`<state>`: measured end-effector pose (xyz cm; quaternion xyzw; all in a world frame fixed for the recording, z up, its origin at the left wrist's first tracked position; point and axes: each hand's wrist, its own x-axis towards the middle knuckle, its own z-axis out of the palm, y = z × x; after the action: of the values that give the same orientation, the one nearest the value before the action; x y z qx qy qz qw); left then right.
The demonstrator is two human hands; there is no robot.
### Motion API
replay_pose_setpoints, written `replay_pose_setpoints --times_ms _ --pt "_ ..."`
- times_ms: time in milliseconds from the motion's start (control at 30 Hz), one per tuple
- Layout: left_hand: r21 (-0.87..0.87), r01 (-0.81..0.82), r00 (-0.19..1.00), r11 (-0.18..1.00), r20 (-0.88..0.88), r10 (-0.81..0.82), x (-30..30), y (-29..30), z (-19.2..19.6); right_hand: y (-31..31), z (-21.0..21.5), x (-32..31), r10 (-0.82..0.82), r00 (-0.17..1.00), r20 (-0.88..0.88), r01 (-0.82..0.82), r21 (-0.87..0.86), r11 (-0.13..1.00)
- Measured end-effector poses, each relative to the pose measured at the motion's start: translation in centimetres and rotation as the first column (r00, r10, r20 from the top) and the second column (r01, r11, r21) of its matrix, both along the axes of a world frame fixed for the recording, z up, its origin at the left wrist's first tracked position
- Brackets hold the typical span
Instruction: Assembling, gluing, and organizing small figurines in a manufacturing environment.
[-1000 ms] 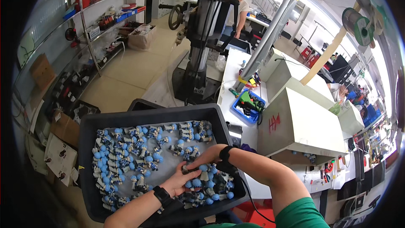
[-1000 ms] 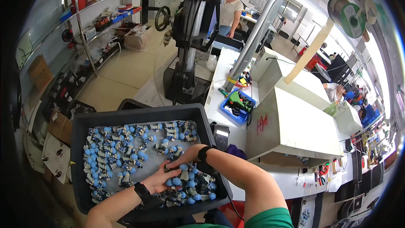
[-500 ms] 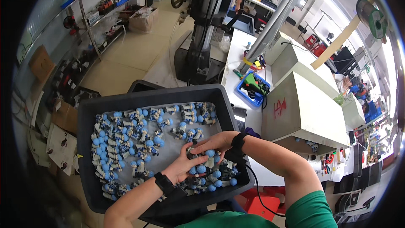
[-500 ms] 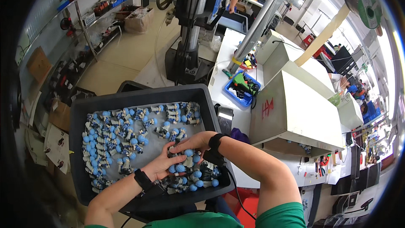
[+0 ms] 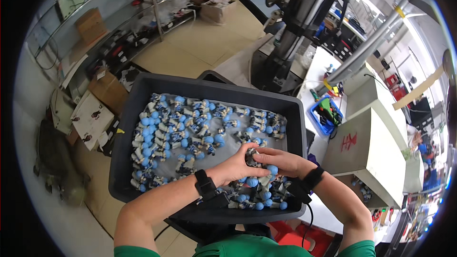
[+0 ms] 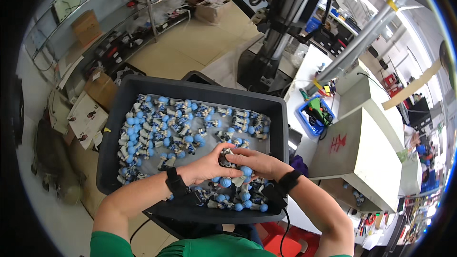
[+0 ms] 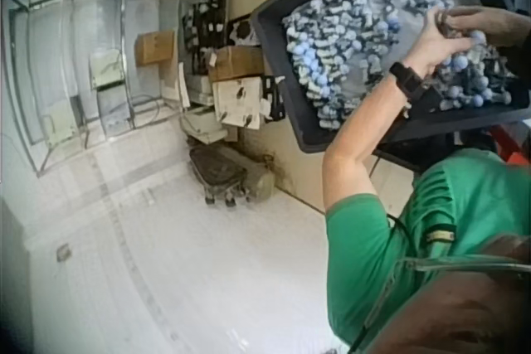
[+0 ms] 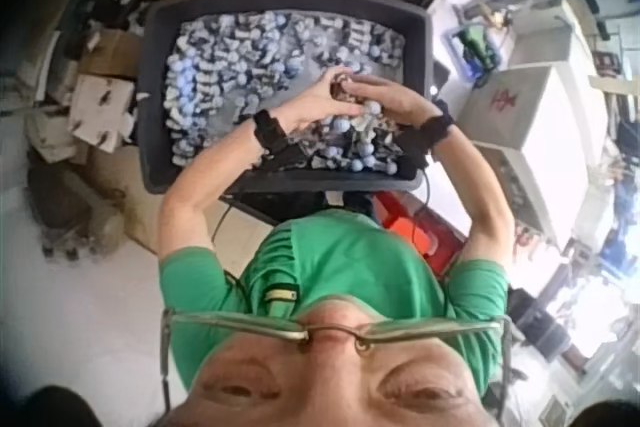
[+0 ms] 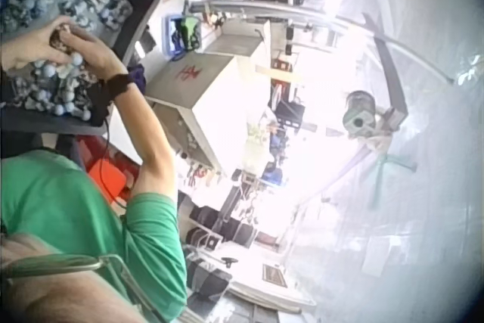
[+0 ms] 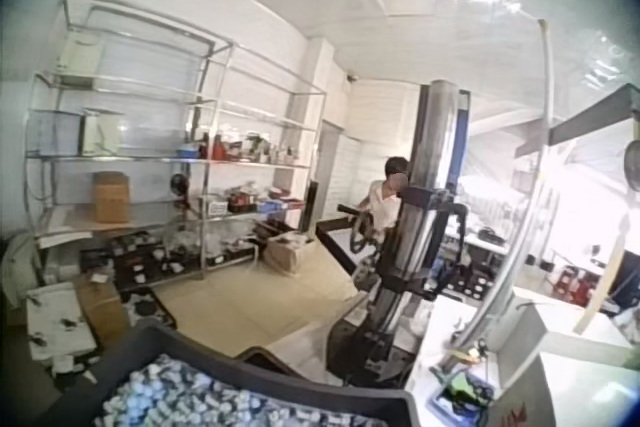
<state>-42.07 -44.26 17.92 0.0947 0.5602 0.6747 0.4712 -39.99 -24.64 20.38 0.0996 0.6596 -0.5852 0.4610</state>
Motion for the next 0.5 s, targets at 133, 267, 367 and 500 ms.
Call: replay_pose_setpoints --times_ms 133,267,367,500 --pt "0.034 -0.018 0.994 0.999 -0.112 0.022 -0.1 -2.1 0.5 -1.6 -0.4 0.6 -0.056 0.993 -0.099 0.056 -0.005 0.998" --pt "-0.01 0.008 0.975 1.0 -0.222 -0.01 -0.1 -2.9 2.2 -2.4 1.2 1.0 -0.094 0.982 -0.165 0.097 0.01 0.995" --pt "-0.068 0.033 0.933 0.997 -0.357 -0.055 0.0 -3.3 5.0 -2.7 2.3 1.2 -0.114 0.953 -0.281 0.106 -0.044 0.993" --pt "-0.06 -0.002 0.805 0.998 -0.592 -0.033 0.5 -2.4 5.2 -2.0 3.5 2.2 -0.159 0.913 -0.375 0.157 -0.035 0.987"
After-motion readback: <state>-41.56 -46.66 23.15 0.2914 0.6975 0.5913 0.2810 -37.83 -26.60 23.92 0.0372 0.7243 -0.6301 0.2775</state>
